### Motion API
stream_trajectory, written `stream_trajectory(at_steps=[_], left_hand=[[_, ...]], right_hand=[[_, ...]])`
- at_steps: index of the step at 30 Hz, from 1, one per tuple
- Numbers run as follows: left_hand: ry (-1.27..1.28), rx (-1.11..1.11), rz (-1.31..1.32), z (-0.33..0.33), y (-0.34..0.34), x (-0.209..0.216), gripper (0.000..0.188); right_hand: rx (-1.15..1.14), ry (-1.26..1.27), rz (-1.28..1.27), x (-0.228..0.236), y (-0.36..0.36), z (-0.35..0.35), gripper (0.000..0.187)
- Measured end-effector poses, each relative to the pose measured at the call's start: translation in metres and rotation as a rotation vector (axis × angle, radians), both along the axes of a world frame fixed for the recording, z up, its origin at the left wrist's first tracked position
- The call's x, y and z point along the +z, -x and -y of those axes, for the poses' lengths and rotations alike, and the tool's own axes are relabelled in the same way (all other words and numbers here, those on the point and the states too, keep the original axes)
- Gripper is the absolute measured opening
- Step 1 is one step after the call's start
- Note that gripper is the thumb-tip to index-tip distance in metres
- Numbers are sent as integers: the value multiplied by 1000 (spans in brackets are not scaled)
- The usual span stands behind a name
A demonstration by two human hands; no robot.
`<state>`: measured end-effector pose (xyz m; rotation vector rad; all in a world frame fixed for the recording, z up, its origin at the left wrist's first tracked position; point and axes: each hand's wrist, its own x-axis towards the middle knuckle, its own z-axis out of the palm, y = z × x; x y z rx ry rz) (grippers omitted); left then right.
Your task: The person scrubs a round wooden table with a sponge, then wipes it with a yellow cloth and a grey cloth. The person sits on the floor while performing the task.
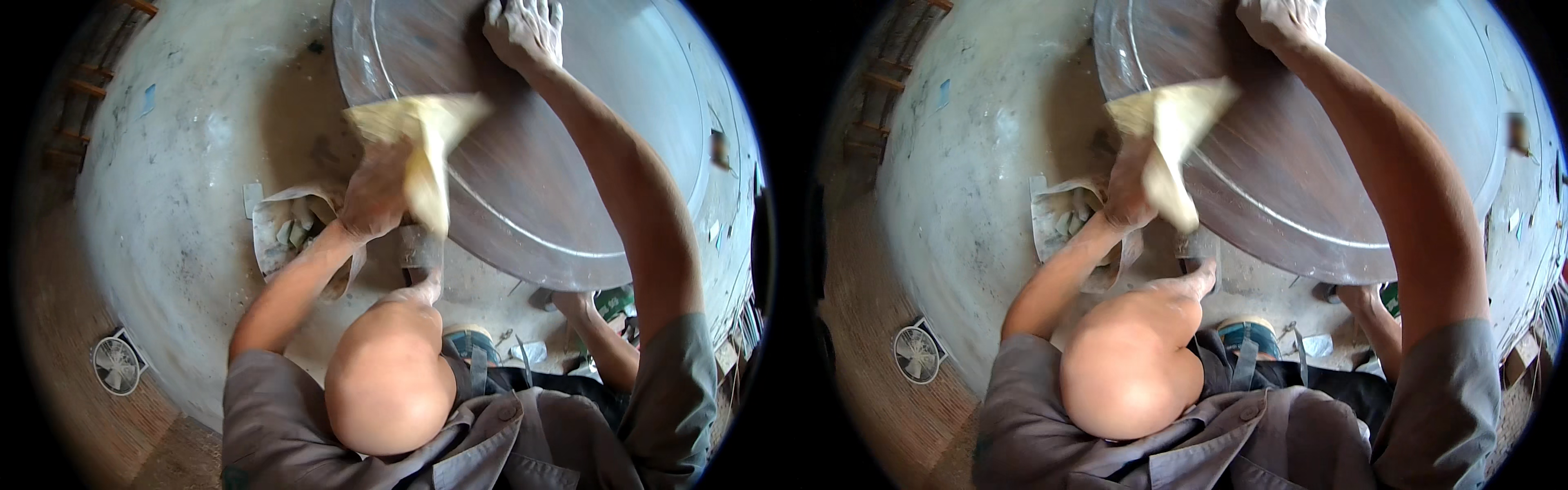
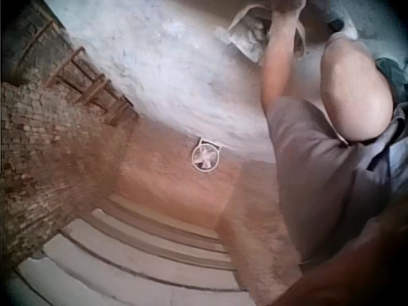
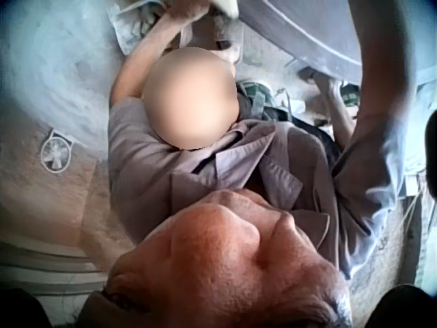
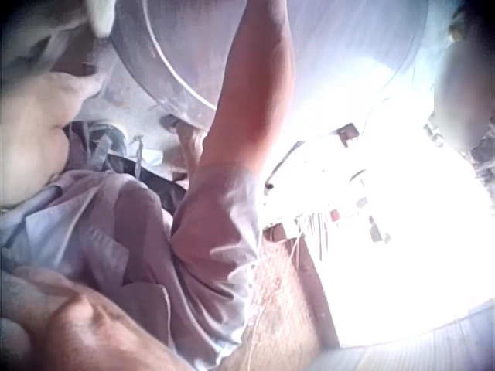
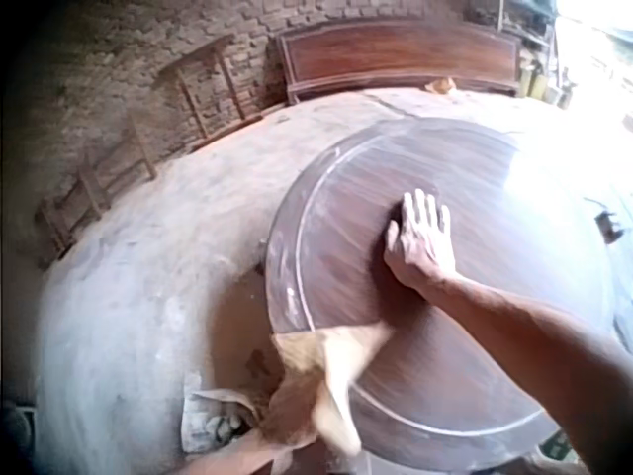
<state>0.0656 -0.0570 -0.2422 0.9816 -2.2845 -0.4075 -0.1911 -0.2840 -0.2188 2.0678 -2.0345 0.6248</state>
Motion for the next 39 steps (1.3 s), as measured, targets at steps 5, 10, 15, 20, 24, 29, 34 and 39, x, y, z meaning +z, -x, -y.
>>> stream_trajectory(at_steps=[5,10,15,20,24,29,34,39], left_hand=[[-473,673,-622,35,37,15,37],[-194,779,-525,-15,83,3,41],[-318,646,-644,113,8,-1,38],[-533,715,-764,72,31,3,46],[-340,699,-623,-25,91,11,64],[-607,720,-632,127,13,1,68],[-463,800,-346,183,12,-6,56],[-626,752,-707,113,31,6,40]], right_hand=[[25,-3,-39,-7,7,-2,64],[24,12,-76,-16,13,6,65],[24,-21,-67,-14,7,7,67],[24,9,-91,-8,15,9,66],[30,4,-73,-11,16,8,65],[40,29,-86,-3,16,7,64],[18,4,-89,6,26,5,63],[75,8,-82,16,28,-29,65]])
